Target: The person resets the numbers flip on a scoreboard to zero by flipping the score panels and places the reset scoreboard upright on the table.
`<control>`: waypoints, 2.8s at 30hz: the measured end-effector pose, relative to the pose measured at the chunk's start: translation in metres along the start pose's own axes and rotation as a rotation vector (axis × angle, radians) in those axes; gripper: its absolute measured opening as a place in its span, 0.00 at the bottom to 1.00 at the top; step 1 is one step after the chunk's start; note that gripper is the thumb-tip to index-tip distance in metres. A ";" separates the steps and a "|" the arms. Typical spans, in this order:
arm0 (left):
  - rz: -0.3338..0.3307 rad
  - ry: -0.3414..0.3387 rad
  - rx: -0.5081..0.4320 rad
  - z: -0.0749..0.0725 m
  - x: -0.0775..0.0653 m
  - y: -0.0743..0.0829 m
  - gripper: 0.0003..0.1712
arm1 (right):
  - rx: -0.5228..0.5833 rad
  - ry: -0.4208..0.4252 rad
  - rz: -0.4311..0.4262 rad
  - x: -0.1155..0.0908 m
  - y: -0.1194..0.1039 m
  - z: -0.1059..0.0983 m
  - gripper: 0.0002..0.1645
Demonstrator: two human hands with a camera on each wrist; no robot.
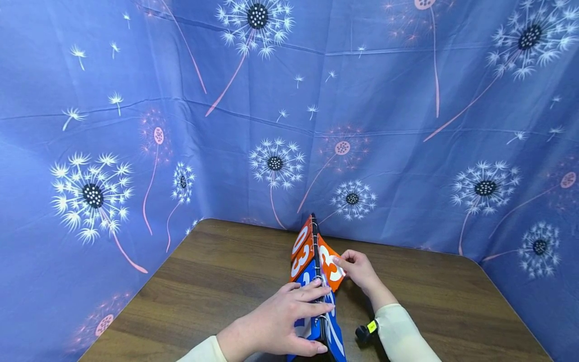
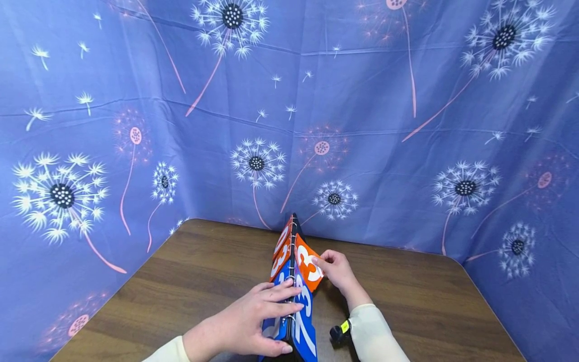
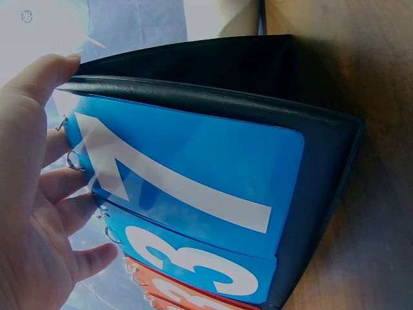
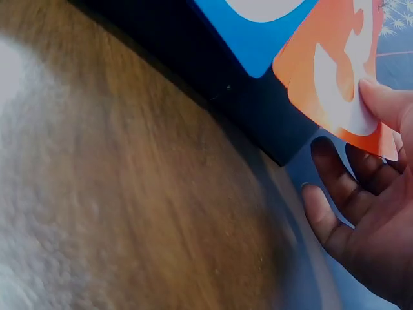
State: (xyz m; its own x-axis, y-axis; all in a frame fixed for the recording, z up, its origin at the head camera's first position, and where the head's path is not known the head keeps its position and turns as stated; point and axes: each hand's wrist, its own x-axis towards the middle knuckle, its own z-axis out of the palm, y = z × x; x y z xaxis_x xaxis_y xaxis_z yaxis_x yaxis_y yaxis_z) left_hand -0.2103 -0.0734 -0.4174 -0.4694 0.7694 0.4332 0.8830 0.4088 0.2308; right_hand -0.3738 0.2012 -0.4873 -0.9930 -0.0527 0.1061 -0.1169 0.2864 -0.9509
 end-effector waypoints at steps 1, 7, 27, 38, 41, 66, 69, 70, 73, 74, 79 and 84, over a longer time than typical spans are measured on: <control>-0.004 -0.004 -0.006 0.000 0.000 0.000 0.39 | -0.011 0.010 -0.004 0.000 -0.001 0.000 0.18; -0.006 -0.011 -0.013 0.000 0.000 -0.001 0.38 | -0.062 0.079 0.003 -0.001 -0.006 -0.001 0.23; -0.006 -0.011 -0.008 -0.001 0.000 0.000 0.39 | 1.013 -0.557 -0.190 -0.012 -0.040 -0.044 0.28; 0.005 0.008 0.005 -0.002 0.000 -0.001 0.39 | 0.558 -0.327 -0.303 -0.024 -0.091 -0.006 0.31; 0.011 0.006 0.004 -0.002 0.001 -0.001 0.39 | 0.329 -0.205 -0.349 -0.027 -0.104 0.008 0.35; 0.019 0.009 0.000 0.000 0.000 -0.001 0.37 | -0.979 -0.241 -0.577 -0.026 -0.151 0.052 0.09; 0.022 0.020 0.008 0.001 0.000 -0.002 0.37 | -0.788 -0.291 -0.581 -0.024 -0.149 0.045 0.11; 0.024 0.024 0.013 0.002 0.000 -0.002 0.37 | -0.699 -0.301 -0.577 -0.023 -0.148 0.042 0.11; 0.022 0.035 0.019 0.002 0.001 -0.002 0.37 | -0.381 -0.293 -0.581 -0.018 -0.139 0.028 0.12; 0.022 0.036 0.020 0.002 0.001 -0.002 0.37 | -0.288 -0.270 -0.574 -0.016 -0.135 0.024 0.13; 0.022 0.028 0.033 0.001 0.001 -0.002 0.38 | -0.014 -0.104 -0.460 -0.006 -0.102 0.010 0.19; 0.011 0.017 0.013 0.001 0.002 -0.001 0.38 | 0.056 -0.087 -0.239 0.001 -0.058 0.006 0.25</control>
State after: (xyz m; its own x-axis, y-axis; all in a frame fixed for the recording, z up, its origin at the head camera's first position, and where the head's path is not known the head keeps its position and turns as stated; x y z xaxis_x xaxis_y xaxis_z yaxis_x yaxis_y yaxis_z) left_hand -0.2117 -0.0720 -0.4174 -0.4597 0.7655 0.4502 0.8879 0.4069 0.2148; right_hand -0.3678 0.1784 -0.4339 -0.9315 -0.1955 0.3069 -0.3445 0.2023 -0.9167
